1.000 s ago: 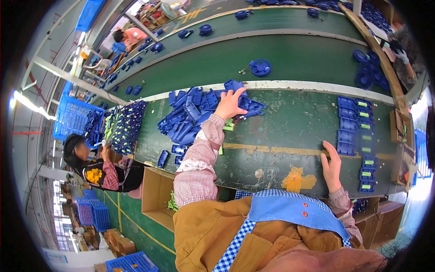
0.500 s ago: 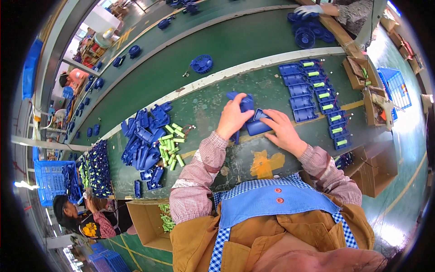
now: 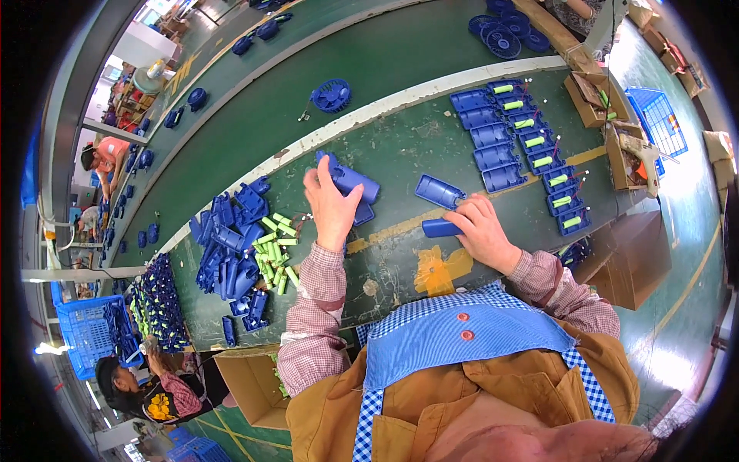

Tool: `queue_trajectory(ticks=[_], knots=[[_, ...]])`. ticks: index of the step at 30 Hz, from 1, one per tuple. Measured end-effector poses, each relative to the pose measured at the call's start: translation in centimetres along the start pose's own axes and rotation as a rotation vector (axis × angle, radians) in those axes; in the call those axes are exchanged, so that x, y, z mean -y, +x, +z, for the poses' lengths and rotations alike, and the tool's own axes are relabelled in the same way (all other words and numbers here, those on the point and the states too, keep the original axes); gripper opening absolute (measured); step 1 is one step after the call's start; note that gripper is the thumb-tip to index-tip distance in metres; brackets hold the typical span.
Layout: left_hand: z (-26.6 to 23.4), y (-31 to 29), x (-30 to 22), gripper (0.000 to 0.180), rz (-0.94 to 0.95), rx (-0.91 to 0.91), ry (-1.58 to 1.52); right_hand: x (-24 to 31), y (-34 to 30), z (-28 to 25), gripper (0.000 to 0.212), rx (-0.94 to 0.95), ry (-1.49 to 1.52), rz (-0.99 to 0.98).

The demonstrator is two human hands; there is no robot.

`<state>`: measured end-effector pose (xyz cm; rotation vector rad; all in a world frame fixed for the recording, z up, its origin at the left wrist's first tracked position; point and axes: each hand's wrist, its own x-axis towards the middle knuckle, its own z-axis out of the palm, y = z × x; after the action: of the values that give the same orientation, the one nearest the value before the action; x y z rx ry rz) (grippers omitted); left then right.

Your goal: Assembling toy components by using a hot glue gun to secure foam pieces into plastic housings.

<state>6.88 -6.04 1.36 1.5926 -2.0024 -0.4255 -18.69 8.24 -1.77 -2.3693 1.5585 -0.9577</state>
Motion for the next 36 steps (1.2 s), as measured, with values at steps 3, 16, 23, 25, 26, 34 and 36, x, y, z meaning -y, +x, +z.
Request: queue_trajectory(ticks=[3, 16, 23, 25, 26, 34, 36], knots=[[0.2, -0.7, -0.8, 0.078, 0.047, -0.058, 0.035, 0.3, -1.1, 0.2, 0.04, -0.035, -0.027, 0.006], [-0.4, -1.7, 0.6, 0.063, 0.45, 0.264, 0.295, 1.4, -0.7, 0.7, 0.038, -0.062, -0.112, 0.005], [0.8, -0.4, 1.0, 0.046, 0.604, 0.179, 0.318, 0.0, 1.3, 0.8, 0.046, -0.073, -0.027, 0.068], [1.0, -0.1, 1.0, 0.04, 0.599, 0.155, 0.251, -0.3, 2.2, 1.1, 0.044, -0.057, -0.072, 0.103], [1.0, 0.0, 1.0, 0.034, 0.59, 0.129, 0.185, -0.5, 2.3, 1.4, 0.044, -0.058, -0.07, 0.103], [0.4, -0.4, 0.7, 0.016, 0.201, -0.048, -0.2, -0.6, 1.2, 1.1, 0.033, 0.048, -0.121, 0.099], [0.3, -1.1, -0.1, 0.016, 0.101, -0.016, -0.319, -0.8, 0.0, 0.2, 0.033, 0.077, -0.095, 0.096]])
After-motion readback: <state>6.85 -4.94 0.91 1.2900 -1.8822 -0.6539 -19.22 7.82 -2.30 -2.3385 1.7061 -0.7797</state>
